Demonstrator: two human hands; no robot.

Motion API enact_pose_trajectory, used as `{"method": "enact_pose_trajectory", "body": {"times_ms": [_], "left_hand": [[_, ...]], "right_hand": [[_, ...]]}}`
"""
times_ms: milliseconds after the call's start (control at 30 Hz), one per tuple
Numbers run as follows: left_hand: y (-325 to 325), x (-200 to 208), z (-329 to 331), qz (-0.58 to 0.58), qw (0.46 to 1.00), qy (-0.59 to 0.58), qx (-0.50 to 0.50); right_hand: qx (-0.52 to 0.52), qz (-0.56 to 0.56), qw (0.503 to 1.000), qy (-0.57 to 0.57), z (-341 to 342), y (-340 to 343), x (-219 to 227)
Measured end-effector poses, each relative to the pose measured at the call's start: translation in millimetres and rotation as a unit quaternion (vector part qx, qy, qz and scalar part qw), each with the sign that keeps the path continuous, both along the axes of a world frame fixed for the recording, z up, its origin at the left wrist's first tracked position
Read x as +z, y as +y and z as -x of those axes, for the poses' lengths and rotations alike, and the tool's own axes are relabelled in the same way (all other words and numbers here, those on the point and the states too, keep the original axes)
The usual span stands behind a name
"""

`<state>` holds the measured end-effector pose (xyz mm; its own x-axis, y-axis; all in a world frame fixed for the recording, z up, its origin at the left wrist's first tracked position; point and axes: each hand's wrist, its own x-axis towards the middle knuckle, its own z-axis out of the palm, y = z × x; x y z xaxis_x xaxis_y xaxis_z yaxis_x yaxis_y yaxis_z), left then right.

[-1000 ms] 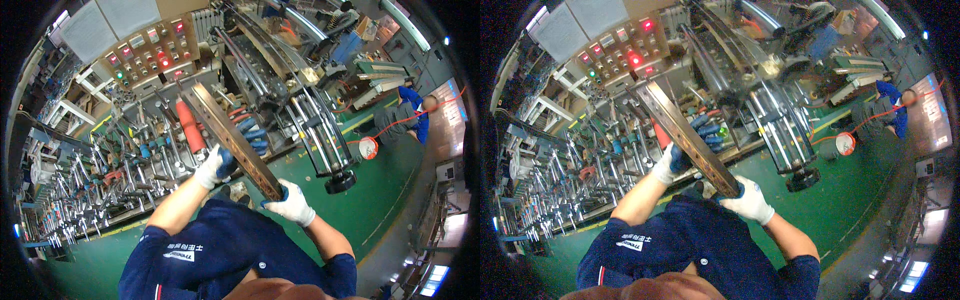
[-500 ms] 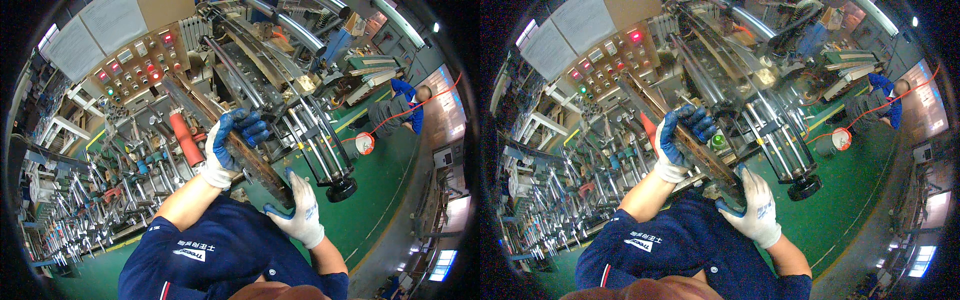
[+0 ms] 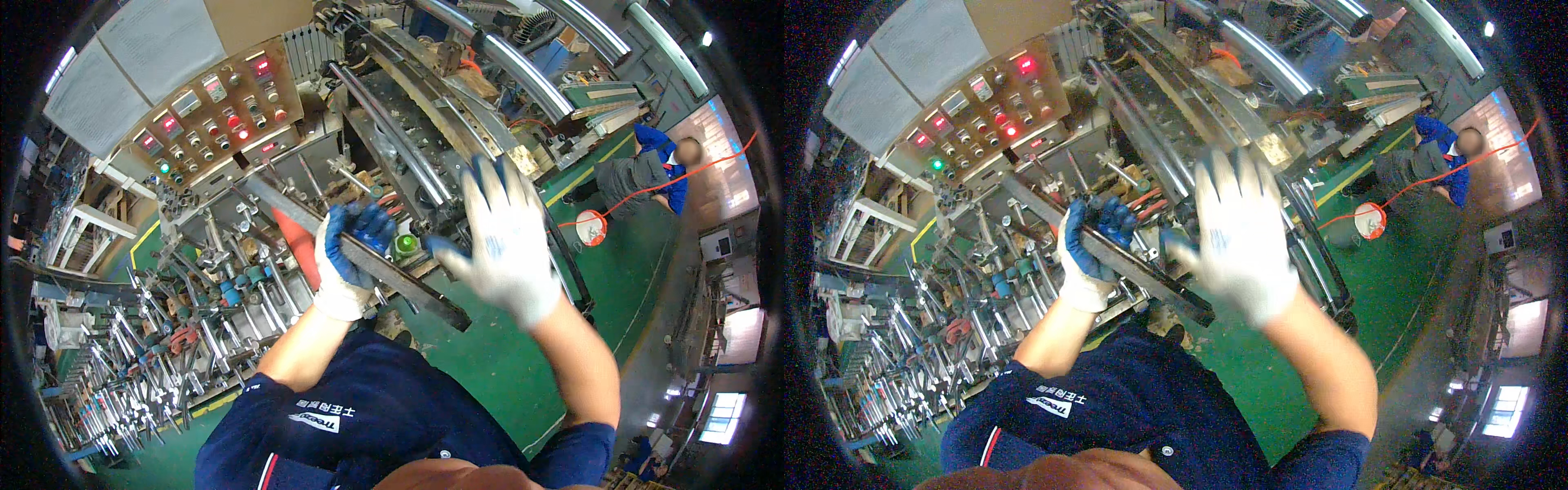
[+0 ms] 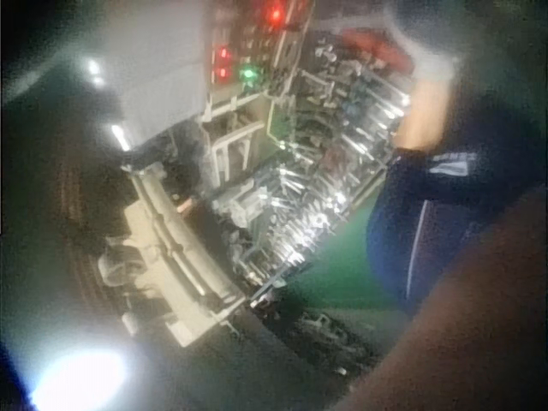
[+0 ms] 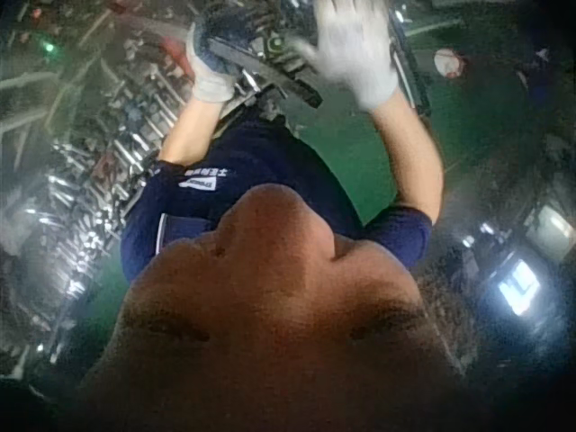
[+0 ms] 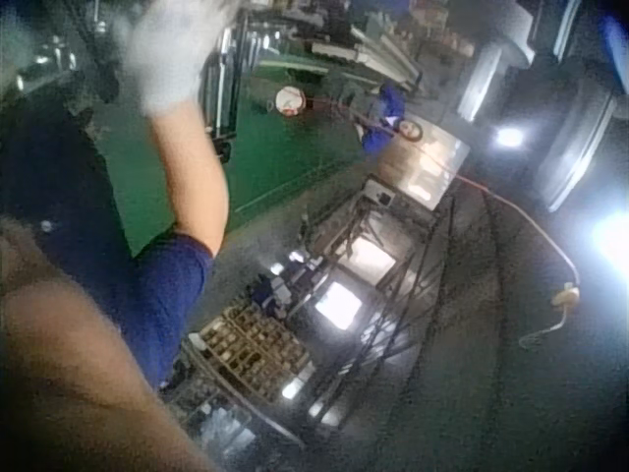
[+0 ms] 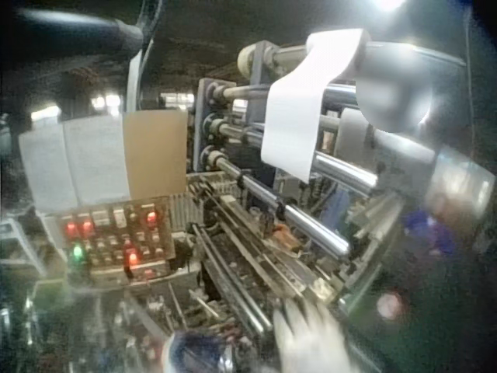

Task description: The person uses a tape measure and a wrench to adjust and measure components on a large industrial machine. They repeatedly position the tape measure, tighten or loosen parts with the wrench, and reposition tools while working on the machine's rollers and frame.

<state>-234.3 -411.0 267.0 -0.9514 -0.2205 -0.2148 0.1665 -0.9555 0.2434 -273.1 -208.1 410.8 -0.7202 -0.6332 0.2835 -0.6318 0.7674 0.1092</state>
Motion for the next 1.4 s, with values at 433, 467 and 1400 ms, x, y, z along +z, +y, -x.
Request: {"method": "enact_pose_trajectory", "body": {"times_ms": [433, 467, 1400], "left_hand": [[-62, -29, -19, -0.013, 0.999, -0.023, 0.040], [-65, -29, -20, -0.017, 0.998, -0.027, 0.045], [-74, -41, -34, 0.004, 0.998, -0.028, 0.059]], "right_hand": [[-0.179, -0.233, 0.955, 0.039, 173, -101, -30], [-0.171, -0.225, 0.959, 0.031, 174, -103, -29], [-0.087, -0.144, 0.984, -0.052, 175, -134, -28]]}}
